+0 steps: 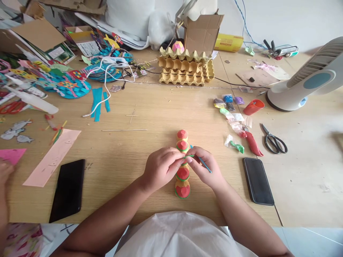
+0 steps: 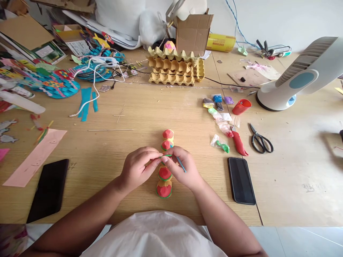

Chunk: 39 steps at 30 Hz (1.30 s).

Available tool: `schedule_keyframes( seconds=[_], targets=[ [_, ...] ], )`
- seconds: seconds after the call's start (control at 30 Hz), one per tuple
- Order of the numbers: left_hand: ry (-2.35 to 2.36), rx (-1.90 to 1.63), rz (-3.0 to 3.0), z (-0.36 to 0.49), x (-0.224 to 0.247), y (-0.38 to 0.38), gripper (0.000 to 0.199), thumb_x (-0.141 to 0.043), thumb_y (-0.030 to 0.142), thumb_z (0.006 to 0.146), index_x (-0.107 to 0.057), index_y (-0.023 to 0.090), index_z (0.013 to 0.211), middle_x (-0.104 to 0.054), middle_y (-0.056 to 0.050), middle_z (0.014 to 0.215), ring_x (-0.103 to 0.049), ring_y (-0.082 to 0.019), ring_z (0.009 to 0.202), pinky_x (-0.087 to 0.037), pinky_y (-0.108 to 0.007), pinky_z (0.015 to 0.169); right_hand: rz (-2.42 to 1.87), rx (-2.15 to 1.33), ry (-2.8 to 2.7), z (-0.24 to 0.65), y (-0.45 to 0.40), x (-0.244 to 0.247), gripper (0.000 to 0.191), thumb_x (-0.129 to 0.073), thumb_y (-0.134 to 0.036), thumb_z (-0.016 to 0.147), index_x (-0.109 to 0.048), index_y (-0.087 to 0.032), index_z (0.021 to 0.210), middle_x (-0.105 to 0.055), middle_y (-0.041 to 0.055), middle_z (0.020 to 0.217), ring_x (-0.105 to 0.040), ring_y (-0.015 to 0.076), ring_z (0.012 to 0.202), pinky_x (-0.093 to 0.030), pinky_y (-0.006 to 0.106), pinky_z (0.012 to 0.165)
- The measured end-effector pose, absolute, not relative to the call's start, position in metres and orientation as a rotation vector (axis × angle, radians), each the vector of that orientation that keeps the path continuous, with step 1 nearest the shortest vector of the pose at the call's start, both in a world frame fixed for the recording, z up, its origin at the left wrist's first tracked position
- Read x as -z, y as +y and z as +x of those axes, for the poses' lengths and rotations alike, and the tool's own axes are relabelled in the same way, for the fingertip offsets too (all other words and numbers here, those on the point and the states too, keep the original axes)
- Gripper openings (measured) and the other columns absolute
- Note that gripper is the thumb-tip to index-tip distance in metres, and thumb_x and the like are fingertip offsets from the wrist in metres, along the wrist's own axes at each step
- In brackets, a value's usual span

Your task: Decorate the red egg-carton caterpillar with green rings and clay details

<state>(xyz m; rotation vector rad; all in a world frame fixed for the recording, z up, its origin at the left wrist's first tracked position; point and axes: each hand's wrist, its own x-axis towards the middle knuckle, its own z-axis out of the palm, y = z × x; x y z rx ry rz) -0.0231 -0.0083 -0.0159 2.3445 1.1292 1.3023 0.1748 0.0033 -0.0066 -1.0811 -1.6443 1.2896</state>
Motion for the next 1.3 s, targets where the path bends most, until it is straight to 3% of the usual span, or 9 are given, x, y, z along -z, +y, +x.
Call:
schedule_keyframes(
  seconds=[0.23,0.67,0.97,1.3],
  targets=[
    [1.134,-1.312,2.326,-0.0231,0.0156,-0.0071,0.027,-0.069,0.011,0.096,-0.069,0.024,0.120,-0.080,-0.004,0.102,-0.076,-0.017,0.092,-0.060,-0.029,0.082,-1.067,-1.428,-1.491,0.1742,0.0027,0.0142,0.034,-0.073,-0.057,0.092,-0.069,-0.023,0.093,-0.064,0.0018,0.077,-0.057,0.0161,0.068,-0.047,0.030,0.063],
    [1.106,-1.350,2.340,-0.0224,0.0116,-0.0061,0.026,-0.069,0.011,0.097,-0.073,0.024,0.119,-0.081,-0.003,0.099,-0.075,-0.016,0.086,-0.060,-0.028,0.078,-1.021,-1.482,-1.457,0.1732,0.0036,0.0151,0.034,-0.077,-0.055,0.089,-0.070,-0.022,0.090,-0.062,0.0010,0.079,-0.055,0.0140,0.068,-0.047,0.028,0.062],
    [1.119,-1.356,2.377,-0.0262,0.0155,-0.0055,0.024,-0.068,0.012,0.098,-0.075,0.025,0.117,-0.081,-0.003,0.098,-0.074,-0.015,0.085,-0.060,-0.028,0.076,-1.058,-1.586,-1.410,0.1732,0.0048,0.0140,0.036,-0.082,-0.056,0.084,-0.073,-0.021,0.092,-0.068,0.0025,0.081,-0.062,0.0167,0.075,-0.053,0.030,0.068],
    [1.083,-1.363,2.308,-0.0242,0.0141,-0.0043,0.021,-0.073,0.012,0.094,-0.074,0.023,0.112,-0.080,-0.003,0.099,-0.075,-0.016,0.087,-0.060,-0.028,0.079,-1.033,-1.448,-1.458,0.1728,0.0049,0.0150,0.035,-0.079,-0.054,0.087,-0.070,-0.021,0.082,-0.063,0.0001,0.072,-0.054,0.0134,0.065,-0.045,0.027,0.060]
  ],
)
